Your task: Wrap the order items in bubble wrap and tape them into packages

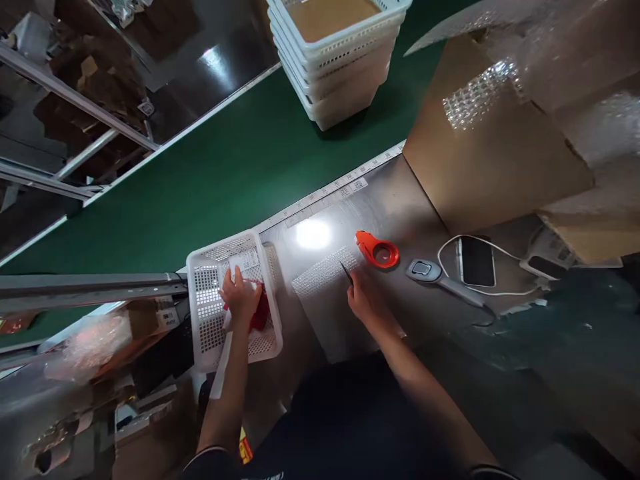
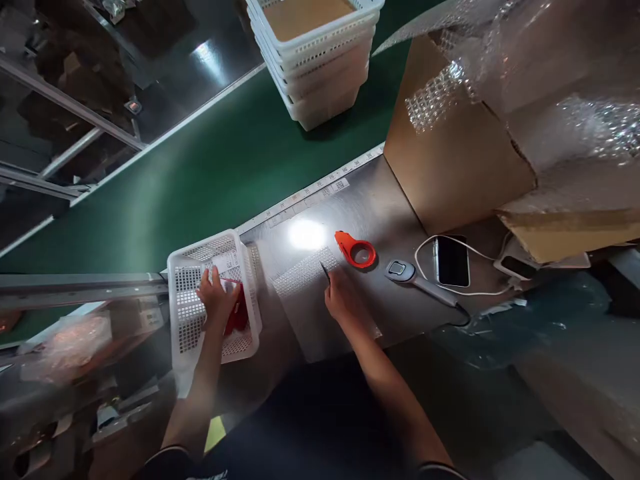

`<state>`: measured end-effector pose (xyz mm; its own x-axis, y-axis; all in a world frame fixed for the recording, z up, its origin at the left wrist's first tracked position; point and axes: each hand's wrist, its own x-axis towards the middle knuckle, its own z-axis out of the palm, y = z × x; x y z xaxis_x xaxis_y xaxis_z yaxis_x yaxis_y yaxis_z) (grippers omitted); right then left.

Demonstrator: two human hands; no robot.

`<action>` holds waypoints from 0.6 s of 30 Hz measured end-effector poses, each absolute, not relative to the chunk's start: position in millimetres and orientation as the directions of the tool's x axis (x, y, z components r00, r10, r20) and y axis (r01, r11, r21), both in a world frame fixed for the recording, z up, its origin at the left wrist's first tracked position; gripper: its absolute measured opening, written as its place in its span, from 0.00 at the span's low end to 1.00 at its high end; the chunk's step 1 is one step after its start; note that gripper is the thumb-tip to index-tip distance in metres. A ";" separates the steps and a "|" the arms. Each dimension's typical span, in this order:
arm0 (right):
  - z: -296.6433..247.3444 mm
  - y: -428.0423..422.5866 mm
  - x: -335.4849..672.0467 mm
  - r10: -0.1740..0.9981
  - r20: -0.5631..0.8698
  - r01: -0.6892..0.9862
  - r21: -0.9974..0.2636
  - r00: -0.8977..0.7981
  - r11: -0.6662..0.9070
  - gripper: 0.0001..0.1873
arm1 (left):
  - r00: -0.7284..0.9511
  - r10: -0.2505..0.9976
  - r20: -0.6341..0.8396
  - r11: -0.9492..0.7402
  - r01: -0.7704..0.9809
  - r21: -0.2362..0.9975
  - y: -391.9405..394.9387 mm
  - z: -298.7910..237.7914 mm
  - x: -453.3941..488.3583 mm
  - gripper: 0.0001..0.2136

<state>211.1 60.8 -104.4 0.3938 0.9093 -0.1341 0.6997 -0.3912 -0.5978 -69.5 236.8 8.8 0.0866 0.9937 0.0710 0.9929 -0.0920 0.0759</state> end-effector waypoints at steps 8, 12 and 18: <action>-91.1 88.1 202.0 0.853 -0.391 0.650 -0.556 0.345 -0.518 0.29 | 0.860 0.405 -0.310 -0.803 0.497 0.329 274.2 -45.2 108.1 0.21; -90.8 90.8 201.9 0.831 -0.456 0.620 -0.563 0.317 -0.546 0.35 | 0.864 0.353 -0.359 -0.821 0.470 0.323 285.8 -65.7 127.1 0.23; -89.2 97.7 201.4 0.806 -0.527 0.620 -0.545 0.271 -0.565 0.38 | 0.849 0.352 -0.394 -0.806 0.489 0.333 291.0 -67.7 118.7 0.24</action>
<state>201.4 97.7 -89.2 0.2709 0.8056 -0.5269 0.6197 -0.5648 -0.5449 118.7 291.0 -67.7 0.8491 0.3518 -0.3941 0.4888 -0.8062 0.3334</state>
